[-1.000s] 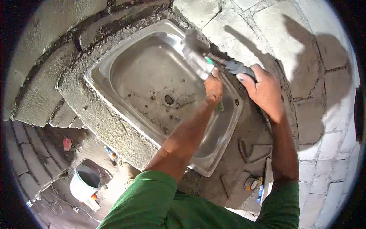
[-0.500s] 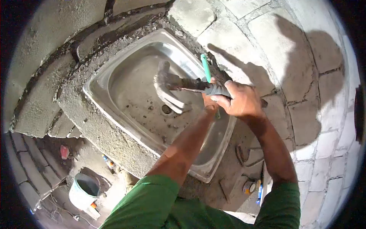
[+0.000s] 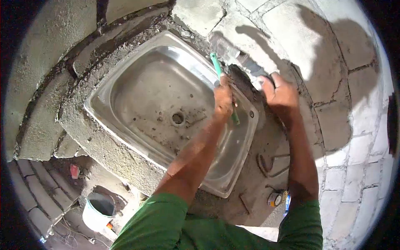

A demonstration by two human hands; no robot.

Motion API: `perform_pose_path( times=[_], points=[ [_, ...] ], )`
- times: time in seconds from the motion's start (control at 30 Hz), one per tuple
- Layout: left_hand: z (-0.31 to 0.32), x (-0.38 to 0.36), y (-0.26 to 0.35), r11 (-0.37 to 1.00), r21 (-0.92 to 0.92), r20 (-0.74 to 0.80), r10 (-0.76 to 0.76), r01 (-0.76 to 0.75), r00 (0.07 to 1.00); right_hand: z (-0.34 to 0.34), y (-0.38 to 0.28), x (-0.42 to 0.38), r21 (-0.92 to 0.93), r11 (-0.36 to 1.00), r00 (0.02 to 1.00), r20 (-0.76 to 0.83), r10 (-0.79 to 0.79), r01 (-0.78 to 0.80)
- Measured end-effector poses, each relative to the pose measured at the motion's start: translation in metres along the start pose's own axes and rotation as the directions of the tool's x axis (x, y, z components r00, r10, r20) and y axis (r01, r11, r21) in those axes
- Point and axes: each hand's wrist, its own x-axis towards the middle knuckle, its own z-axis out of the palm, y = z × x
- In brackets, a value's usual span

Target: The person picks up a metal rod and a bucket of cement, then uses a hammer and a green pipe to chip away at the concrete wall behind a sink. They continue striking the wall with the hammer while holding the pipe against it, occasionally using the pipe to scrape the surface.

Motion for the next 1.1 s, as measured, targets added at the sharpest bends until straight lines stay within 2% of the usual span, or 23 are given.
perform_pose_path(
  times=[0.03, 0.1, 0.17, 0.23, 0.27, 0.3, 0.37, 0.43, 0.47, 0.5, 0.57, 0.63, 0.7, 0.73, 0.77, 0.83, 0.87, 0.9, 0.97, 1.0, 1.03, 1.07, 1.1],
  points=[
    [-0.002, 0.0, 0.0, 1.0, 0.01, -0.017, -0.001, 0.001, 1.0, -0.007, -0.001, 0.005, -0.005, 0.997, 0.997, 0.016, 0.073, -0.073],
    [-0.005, 0.003, 0.002, 0.999, 0.035, 0.009, 0.01, -0.011, 1.0, -0.01, 0.009, 0.012, -0.035, 0.999, 0.999, 0.013, 0.037, -0.037],
    [-0.005, 0.003, 0.003, 0.998, 0.059, 0.031, 0.022, -0.024, 0.999, -0.017, 0.003, 0.015, 0.101, 0.995, 0.999, -0.048, 0.018, -0.013],
    [-0.001, 0.003, -0.001, 0.975, 0.212, -0.059, 0.08, -0.065, 0.995, -0.016, -0.005, 0.013, 0.079, 0.997, 0.999, -0.044, -0.001, 0.004],
    [-0.001, 0.005, -0.003, 0.977, 0.207, -0.061, 0.075, -0.06, 0.995, -0.015, -0.009, 0.012, 0.064, 0.997, 0.998, -0.034, -0.047, 0.049],
    [-0.001, 0.006, -0.004, 0.97, 0.239, -0.066, 0.056, -0.039, 0.996, -0.013, -0.014, 0.01, 0.049, 0.994, 0.995, -0.02, -0.095, 0.096],
    [-0.002, 0.005, -0.003, 0.964, 0.264, -0.077, 0.039, -0.017, 0.996, -0.012, -0.024, 0.008, 0.042, 0.997, 0.997, 0.047, -0.061, 0.059],
    [0.001, 0.001, 0.001, 0.976, 0.219, -0.091, 0.032, -0.011, 0.995, 0.003, -0.016, 0.01, -0.021, 0.984, 0.974, 0.148, -0.174, 0.179],
    [0.0, 0.004, -0.005, 0.956, 0.264, -0.091, 0.157, -0.128, 0.983, 0.012, -0.013, 0.016, -0.141, 0.981, 0.957, 0.275, -0.089, 0.132],
    [-0.003, 0.008, -0.009, 0.957, 0.26, -0.09, 0.157, -0.129, 0.983, 0.015, -0.011, 0.024, -0.144, 0.98, 0.957, 0.275, -0.091, 0.134],
    [-0.008, 0.006, -0.003, 0.962, 0.264, 0.0, 0.073, -0.07, 0.997, 0.019, -0.013, 0.039, -0.301, 0.951, 0.932, 0.361, 0.041, 0.075],
    [-0.003, 0.012, 0.001, 0.96, 0.254, 0.002, 0.124, -0.12, 0.992, 0.024, -0.018, 0.05, -0.324, 0.945, 0.943, 0.327, 0.068, 0.045],
    [-0.008, 0.008, -0.004, 0.96, 0.25, -0.017, 0.137, -0.129, 0.99, 0.006, -0.041, 0.049, -0.123, 0.992, 0.96, 0.27, 0.069, -0.036],
    [-0.004, 0.004, 0.002, 0.958, 0.274, -0.044, 0.105, -0.089, 0.994, -0.004, -0.052, 0.045, -0.056, 0.998, 0.976, 0.218, 0.026, -0.014],
    [-0.002, 0.004, 0.001, 0.953, 0.3, -0.069, 0.07, -0.046, 0.995, -0.01, -0.061, 0.039, -0.056, 0.998, 0.975, 0.219, 0.033, -0.021],
    [0.001, 0.004, -0.001, 0.956, 0.287, -0.09, 0.085, -0.056, 0.992, -0.018, -0.072, 0.03, 0.088, 0.981, 0.98, 0.086, -0.182, 0.174],
    [0.001, 0.004, 0.0, 0.96, 0.271, -0.115, 0.103, -0.068, 0.988, -0.008, -0.061, 0.026, 0.07, 0.956, 0.956, 0.053, -0.288, 0.284],
    [0.0, 0.002, 0.001, 0.96, 0.271, -0.112, 0.104, -0.07, 0.988, 0.006, -0.046, 0.022, 0.116, 0.953, 0.953, 0.089, -0.289, 0.279],
    [-0.004, -0.004, 0.012, 0.948, 0.316, -0.061, 0.061, -0.039, 0.996, 0.025, -0.014, 0.031, -0.304, 0.944, 0.943, 0.333, -0.017, 0.124],
    [-0.007, -0.004, 0.011, 0.948, 0.315, -0.061, 0.073, -0.05, 0.995, 0.034, 0.008, 0.043, -0.359, 0.928, 0.919, 0.391, 0.052, 0.101],
    [-0.012, 0.001, 0.0, 0.895, 0.429, 0.014, 0.131, -0.124, 0.991, 0.038, 0.022, 0.051, -0.414, 0.907, 0.887, 0.442, 0.131, 0.073],
    [-0.011, 0.019, -0.007, 0.822, 0.524, 0.103, 0.2, -0.224, 0.974, 0.028, 0.008, 0.048, -0.471, 0.875, 0.88, 0.457, 0.134, 0.111],
    [-0.012, 0.029, -0.022, 0.831, 0.512, 0.121, 0.182, -0.219, 0.976, 0.03, 0.004, 0.042, -0.444, 0.891, 0.909, 0.404, 0.105, 0.095]
  ],
)
